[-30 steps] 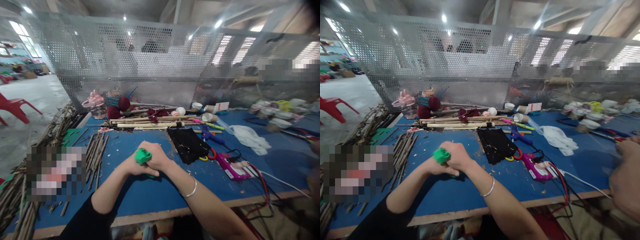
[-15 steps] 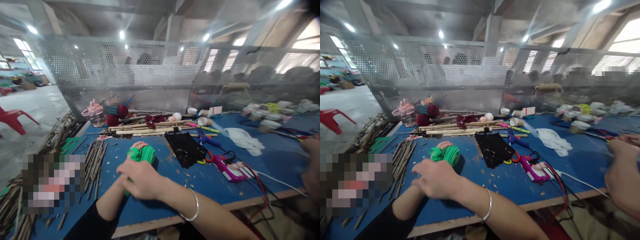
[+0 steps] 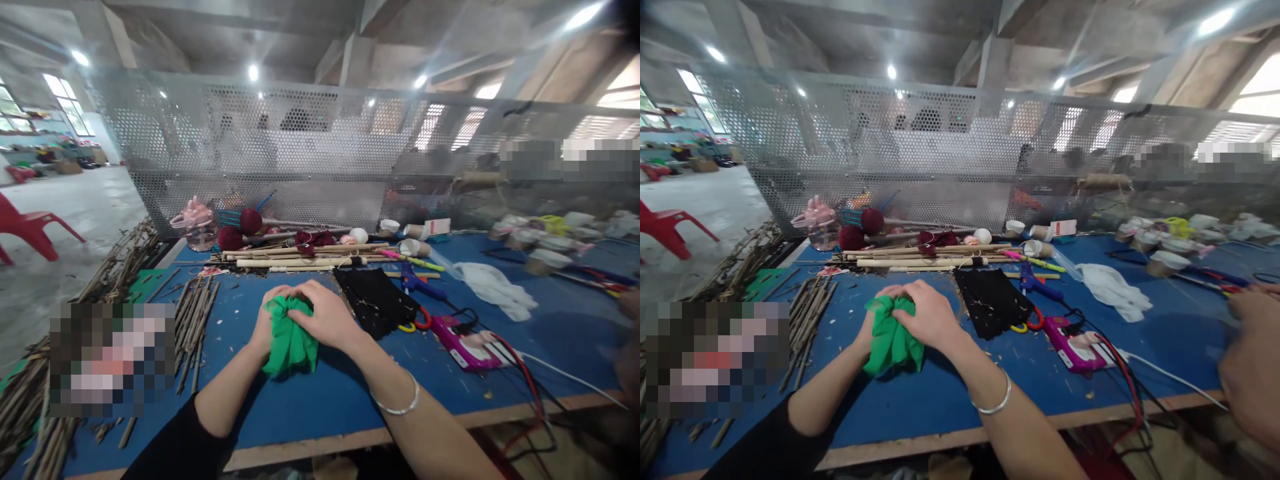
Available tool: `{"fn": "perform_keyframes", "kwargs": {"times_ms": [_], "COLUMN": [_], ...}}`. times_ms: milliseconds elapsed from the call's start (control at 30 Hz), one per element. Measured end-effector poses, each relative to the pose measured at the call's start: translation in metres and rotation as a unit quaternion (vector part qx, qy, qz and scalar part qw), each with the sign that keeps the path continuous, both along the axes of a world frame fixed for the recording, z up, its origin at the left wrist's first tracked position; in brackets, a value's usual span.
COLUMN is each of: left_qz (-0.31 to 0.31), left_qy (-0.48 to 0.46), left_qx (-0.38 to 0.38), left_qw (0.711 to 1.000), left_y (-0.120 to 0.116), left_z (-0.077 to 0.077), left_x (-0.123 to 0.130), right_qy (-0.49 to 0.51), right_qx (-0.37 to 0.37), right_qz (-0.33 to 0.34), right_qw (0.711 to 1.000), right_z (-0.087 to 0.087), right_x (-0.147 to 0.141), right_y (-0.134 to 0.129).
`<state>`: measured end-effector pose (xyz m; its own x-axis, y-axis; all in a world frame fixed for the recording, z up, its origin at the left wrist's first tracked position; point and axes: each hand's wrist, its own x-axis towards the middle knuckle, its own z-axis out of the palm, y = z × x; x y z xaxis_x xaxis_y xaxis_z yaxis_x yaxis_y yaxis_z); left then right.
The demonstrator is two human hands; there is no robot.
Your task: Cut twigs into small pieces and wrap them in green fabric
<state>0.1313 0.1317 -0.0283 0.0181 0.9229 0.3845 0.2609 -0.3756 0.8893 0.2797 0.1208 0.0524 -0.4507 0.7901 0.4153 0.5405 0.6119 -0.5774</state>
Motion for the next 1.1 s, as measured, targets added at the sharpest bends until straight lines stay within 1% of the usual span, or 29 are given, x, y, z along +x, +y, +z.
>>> {"fn": "perform_keyframes", "kwargs": {"times_ms": [67,133,233,300,333,367,400,433,500,567,633,700,767,833,900,967,1100], "left_qz": [-0.001,-0.024,-0.055,-0.065,-0.067,-0.069,-0.070,-0.072,-0.081,-0.090,-0.091,-0.088,-0.091,-0.096,-0.105,-0.110,-0.116], "left_qy": [0.059,0.087,0.076,0.063,0.060,0.059,0.061,0.065,0.079,0.093,0.104,0.111,0.118,0.125,0.133,0.122,0.043], "left_qx": [0.043,0.060,0.048,0.026,0.015,0.007,0.002,-0.002,-0.002,0.009,0.029,0.044,0.053,0.059,0.063,0.060,0.032], "left_qw": [0.997,0.994,0.994,0.996,0.996,0.996,0.996,0.995,0.994,0.992,0.990,0.989,0.988,0.986,0.984,0.985,0.992], "left_y": [0.000,-0.001,-0.004,-0.006,-0.007,-0.007,-0.007,-0.007,-0.007,-0.006,-0.005,-0.005,-0.005,-0.005,-0.006,-0.008,-0.009], "left_z": [0.000,0.003,0.009,0.012,0.013,0.014,0.015,0.014,0.013,0.011,0.008,0.006,0.006,0.007,0.010,0.014,0.020], "left_x": [-0.001,0.000,0.002,0.003,0.004,0.004,0.004,0.004,0.003,0.001,0.000,-0.002,-0.002,-0.002,0.000,0.003,0.006], "right_qy": [0.050,0.141,0.275,0.327,0.337,0.332,0.314,0.280,0.178,0.081,0.023,0.002,-0.006,-0.005,0.003,0.005,-0.034], "right_qx": [-0.029,-0.063,-0.145,-0.203,-0.220,-0.224,-0.214,-0.192,-0.127,-0.062,-0.018,0.010,0.036,0.062,0.065,0.045,0.026], "right_qz": [-0.001,-0.019,-0.032,-0.021,-0.017,-0.012,-0.004,0.009,0.053,0.090,0.099,0.093,0.083,0.059,0.034,0.027,0.054], "right_qw": [0.998,0.988,0.950,0.923,0.915,0.916,0.925,0.941,0.974,0.991,0.995,0.996,0.996,0.996,0.997,0.999,0.998], "right_z": [-0.012,-0.022,-0.029,-0.030,-0.030,-0.029,-0.027,-0.025,-0.021,-0.017,-0.016,-0.017,-0.019,-0.021,-0.019,-0.011,0.012], "right_x": [0.000,0.002,0.007,0.010,0.013,0.015,0.017,0.020,0.024,0.026,0.026,0.025,0.022,0.020,0.015,0.009,-0.011], "right_y": [0.009,0.015,0.022,0.026,0.026,0.026,0.025,0.024,0.020,0.016,0.014,0.012,0.013,0.016,0.020,0.024,0.033]}}
